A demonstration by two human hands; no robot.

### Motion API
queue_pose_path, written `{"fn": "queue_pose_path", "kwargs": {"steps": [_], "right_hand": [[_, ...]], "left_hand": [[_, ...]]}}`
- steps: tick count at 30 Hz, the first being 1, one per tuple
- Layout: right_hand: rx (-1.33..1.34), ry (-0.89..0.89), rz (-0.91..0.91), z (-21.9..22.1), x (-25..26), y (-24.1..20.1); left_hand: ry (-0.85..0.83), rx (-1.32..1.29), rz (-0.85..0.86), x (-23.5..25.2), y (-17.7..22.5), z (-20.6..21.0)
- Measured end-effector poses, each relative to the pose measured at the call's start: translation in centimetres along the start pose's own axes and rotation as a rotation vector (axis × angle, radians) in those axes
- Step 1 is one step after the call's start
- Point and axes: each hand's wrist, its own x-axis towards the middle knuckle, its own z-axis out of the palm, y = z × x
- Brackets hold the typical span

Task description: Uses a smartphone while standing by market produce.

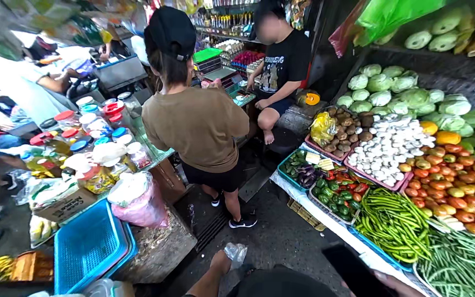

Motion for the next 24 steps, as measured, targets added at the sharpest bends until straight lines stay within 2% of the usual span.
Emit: {"fn": "queue_pose_path", "kwargs": {"steps": [2,5,7,10,13,16,19,22,24], "right_hand": [[0.34,0.023,-0.114,1.9,3.2,-0.7],[0.615,0.049,-0.221,6.2,7.7,-3.8],[0.706,0.013,-0.195,7.8,9.4,-6.3],[0.746,-0.092,-0.126,8.0,11.2,-8.9],[0.71,-0.2,-0.079,6.4,13.6,-9.9],[0.634,-0.319,0.003,3.5,15.6,-11.2],[0.599,-0.431,0.016,-0.6,16.6,-13.2],[0.58,-0.556,0.027,-3.8,17.6,-14.2],[0.545,-0.629,0.03,-5.2,18.0,-14.8]], "left_hand": [[0.007,0.013,-0.01,0.9,-0.6,-0.7],[-0.026,0.041,-0.042,0.4,-0.9,-1.9],[-0.016,0.042,-0.097,0.4,-1.1,-2.4],[0.026,0.044,-0.154,1.1,-2.3,-1.7],[0.046,0.032,-0.204,1.0,-3.0,0.7],[0.048,-0.074,-0.276,-1.0,-1.9,3.4],[0.054,-0.166,-0.331,-2.5,1.8,6.2],[0.115,-0.244,-0.356,-1.6,5.3,10.0],[0.116,-0.276,-0.352,-1.9,8.7,11.0]]}}
